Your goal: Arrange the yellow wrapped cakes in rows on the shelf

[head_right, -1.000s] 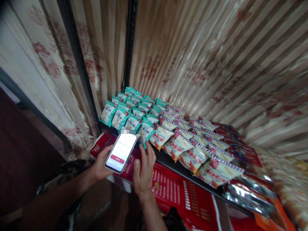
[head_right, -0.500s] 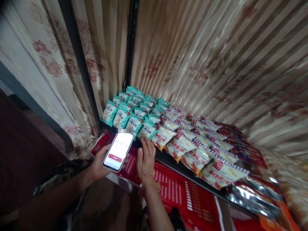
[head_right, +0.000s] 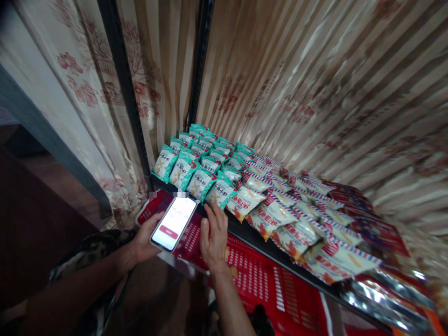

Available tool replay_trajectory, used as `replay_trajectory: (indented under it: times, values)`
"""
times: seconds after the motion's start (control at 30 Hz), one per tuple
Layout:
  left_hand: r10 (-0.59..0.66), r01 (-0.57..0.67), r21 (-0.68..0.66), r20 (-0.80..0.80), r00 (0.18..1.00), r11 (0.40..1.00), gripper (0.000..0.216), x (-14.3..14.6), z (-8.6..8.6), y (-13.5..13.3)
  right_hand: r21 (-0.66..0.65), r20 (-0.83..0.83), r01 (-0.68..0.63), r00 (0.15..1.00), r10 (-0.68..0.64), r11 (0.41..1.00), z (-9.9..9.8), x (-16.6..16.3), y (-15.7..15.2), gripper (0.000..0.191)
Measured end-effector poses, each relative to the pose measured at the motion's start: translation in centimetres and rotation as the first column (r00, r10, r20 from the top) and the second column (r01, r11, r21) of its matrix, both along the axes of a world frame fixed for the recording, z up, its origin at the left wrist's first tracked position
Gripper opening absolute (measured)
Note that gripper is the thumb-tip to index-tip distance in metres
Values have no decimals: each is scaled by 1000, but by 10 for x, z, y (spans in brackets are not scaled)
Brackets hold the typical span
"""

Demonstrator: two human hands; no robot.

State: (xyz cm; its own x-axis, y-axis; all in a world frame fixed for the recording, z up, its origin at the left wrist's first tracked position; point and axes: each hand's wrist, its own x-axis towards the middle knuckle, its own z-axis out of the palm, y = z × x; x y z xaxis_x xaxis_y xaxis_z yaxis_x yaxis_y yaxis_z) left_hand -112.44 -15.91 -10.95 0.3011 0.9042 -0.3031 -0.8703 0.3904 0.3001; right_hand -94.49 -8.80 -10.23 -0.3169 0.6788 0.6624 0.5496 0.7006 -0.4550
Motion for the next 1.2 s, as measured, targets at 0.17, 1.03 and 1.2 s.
replay_trajectory:
  times: [0.17, 1.03, 1.2]
  values:
    - [-32, 24, -80, -105, 994, 997, 49, -3, -3, -5, -20, -33, 18, 999, -19, 1000, -2, -2, 1, 33]
    - [-164, 74, -400, -195, 967, 913, 42, -19, -41, 0, -352, -3, -61, 998, 64, 934, -21, -19, -9, 32]
    - [-206, 109, -415, -197, 958, 903, 39, -15, -48, 13, -385, -2, -71, 997, 76, 920, -20, -10, -7, 32]
